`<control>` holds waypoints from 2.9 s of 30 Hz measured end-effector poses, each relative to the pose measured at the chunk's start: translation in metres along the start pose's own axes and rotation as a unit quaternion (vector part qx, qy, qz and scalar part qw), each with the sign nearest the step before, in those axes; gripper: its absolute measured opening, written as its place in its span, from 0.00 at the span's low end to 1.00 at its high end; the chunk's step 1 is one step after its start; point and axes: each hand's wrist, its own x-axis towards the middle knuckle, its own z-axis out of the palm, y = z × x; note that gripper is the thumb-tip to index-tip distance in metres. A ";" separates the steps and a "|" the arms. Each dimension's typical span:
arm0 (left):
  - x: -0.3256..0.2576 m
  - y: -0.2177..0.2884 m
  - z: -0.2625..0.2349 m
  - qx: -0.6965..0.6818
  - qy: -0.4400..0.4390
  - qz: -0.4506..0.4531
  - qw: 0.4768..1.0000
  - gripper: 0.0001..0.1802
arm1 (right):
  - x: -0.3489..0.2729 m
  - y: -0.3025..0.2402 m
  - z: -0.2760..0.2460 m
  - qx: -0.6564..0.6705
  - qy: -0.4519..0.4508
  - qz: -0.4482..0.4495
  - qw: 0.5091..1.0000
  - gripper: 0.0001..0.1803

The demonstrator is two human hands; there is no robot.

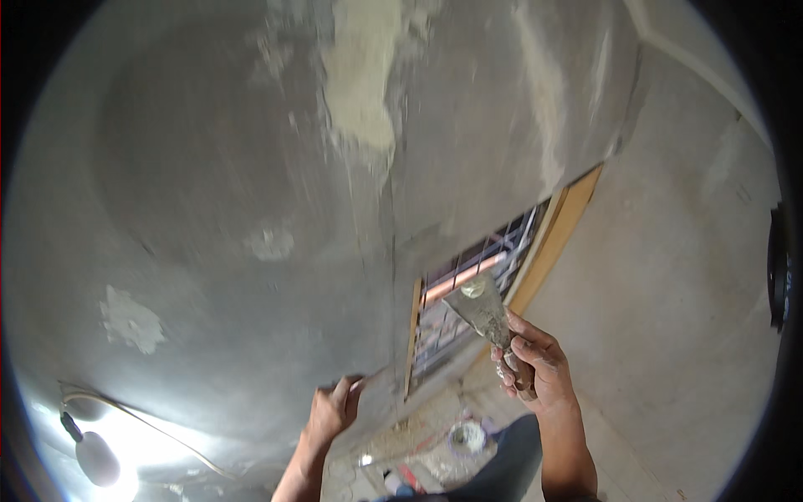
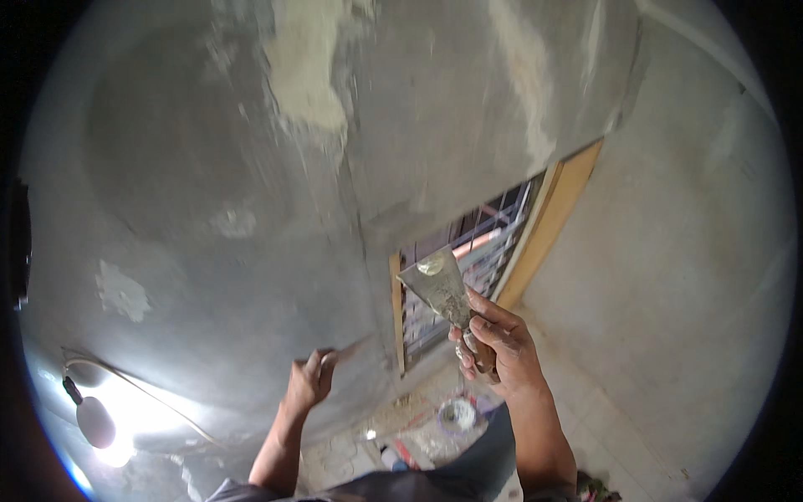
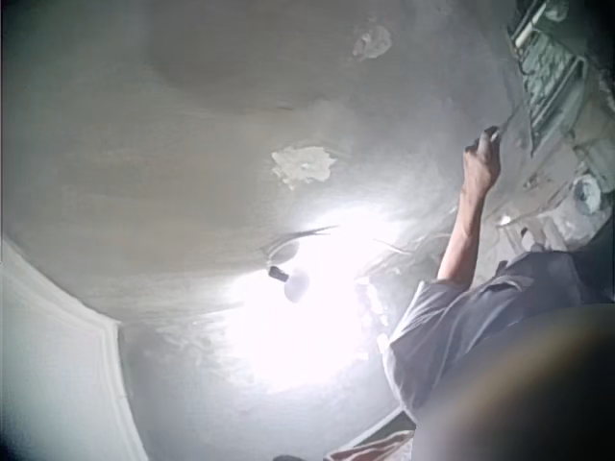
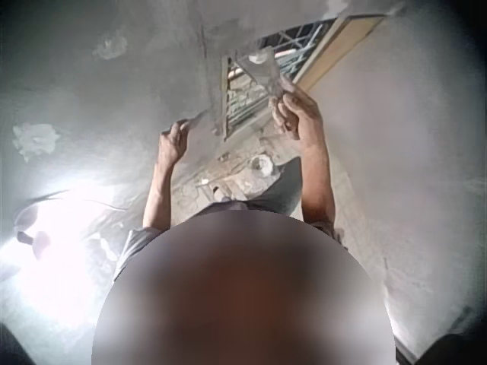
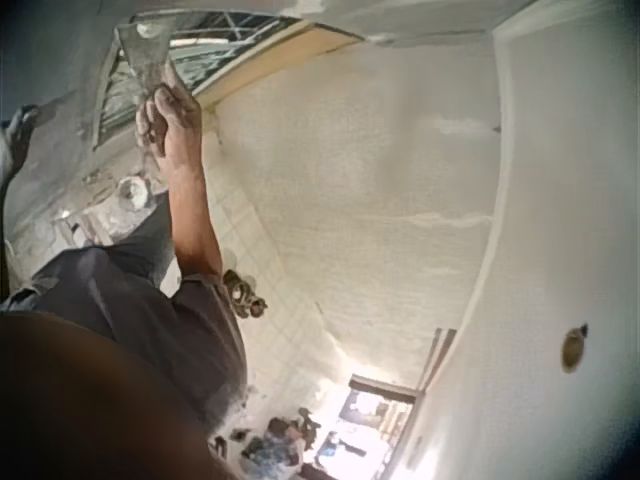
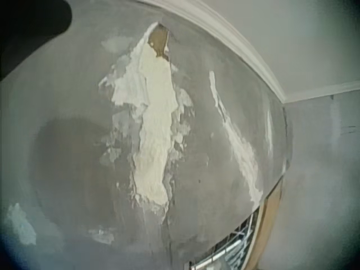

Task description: Applying wall filler to patch a damaged section of a wall.

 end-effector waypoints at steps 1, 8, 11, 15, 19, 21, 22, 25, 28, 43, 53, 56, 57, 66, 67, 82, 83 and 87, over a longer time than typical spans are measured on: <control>-0.009 -0.009 0.007 -0.006 0.021 -0.004 1.000 0.07 | 0.008 -0.012 0.003 -0.004 -0.016 -0.025 1.000 0.32; -0.027 0.023 0.025 -0.041 0.008 -0.151 0.988 0.13 | 0.073 -0.126 0.045 0.070 -0.017 -0.283 0.957 0.29; -0.034 0.010 0.043 -0.046 -0.005 -0.165 0.985 0.21 | 0.096 -0.181 0.073 -0.039 0.014 -0.398 0.916 0.27; -0.026 0.031 0.049 -0.058 0.020 -0.140 0.988 0.25 | 0.142 -0.239 0.093 -0.161 0.034 -0.511 0.844 0.25; -0.027 0.020 0.058 -0.064 0.045 -0.091 0.993 0.24 | 0.183 -0.285 0.112 -0.366 0.110 -0.694 0.610 0.28; -0.028 0.022 0.056 -0.076 0.013 -0.161 0.984 0.24 | 0.199 -0.297 0.121 -0.419 0.131 -0.738 0.513 0.30; -0.028 0.021 0.057 -0.078 0.016 -0.161 0.984 0.24 | 0.207 -0.301 0.125 -0.421 0.131 -0.770 0.461 0.30; -0.029 0.020 0.059 -0.086 0.038 -0.147 0.985 0.24 | 0.223 -0.303 0.125 -0.454 0.156 -0.794 0.373 0.32; -0.030 0.023 0.055 -0.059 0.040 -0.146 0.987 0.24 | 0.232 -0.303 0.119 -0.493 0.179 -0.785 0.330 0.35; -0.041 -0.002 0.057 -0.062 0.069 -0.150 0.984 0.23 | 0.241 -0.305 0.071 -0.482 0.196 -0.756 0.397 0.36; -0.037 0.014 0.055 -0.090 0.104 -0.080 0.987 0.23 | 0.225 -0.325 0.117 -0.494 0.165 -0.778 0.351 0.34; -0.039 0.011 0.055 -0.091 0.103 -0.090 0.986 0.23 | 0.235 -0.312 0.101 -0.483 0.177 -0.783 0.351 0.33; -0.042 0.007 0.055 -0.086 0.095 -0.106 0.986 0.23 | 0.239 -0.308 0.099 -0.485 0.172 -0.784 0.348 0.33; -0.042 0.013 0.055 -0.102 0.100 -0.098 0.985 0.21 | 0.226 -0.307 0.101 -0.452 0.150 -0.770 0.424 0.33; -0.042 0.015 0.056 -0.100 0.099 -0.100 0.985 0.21 | 0.223 -0.309 0.111 -0.461 0.158 -0.776 0.402 0.33; -0.048 0.006 0.061 -0.092 0.095 -0.095 0.987 0.20 | 0.219 -0.315 0.110 -0.467 0.158 -0.772 0.402 0.34; -0.049 0.003 0.065 -0.084 0.100 -0.090 0.987 0.21 | 0.217 -0.315 0.114 -0.472 0.155 -0.771 0.398 0.34; -0.049 0.012 0.065 -0.099 0.094 -0.071 0.988 0.24 | 0.232 -0.312 0.081 -0.502 0.168 -0.776 0.344 0.34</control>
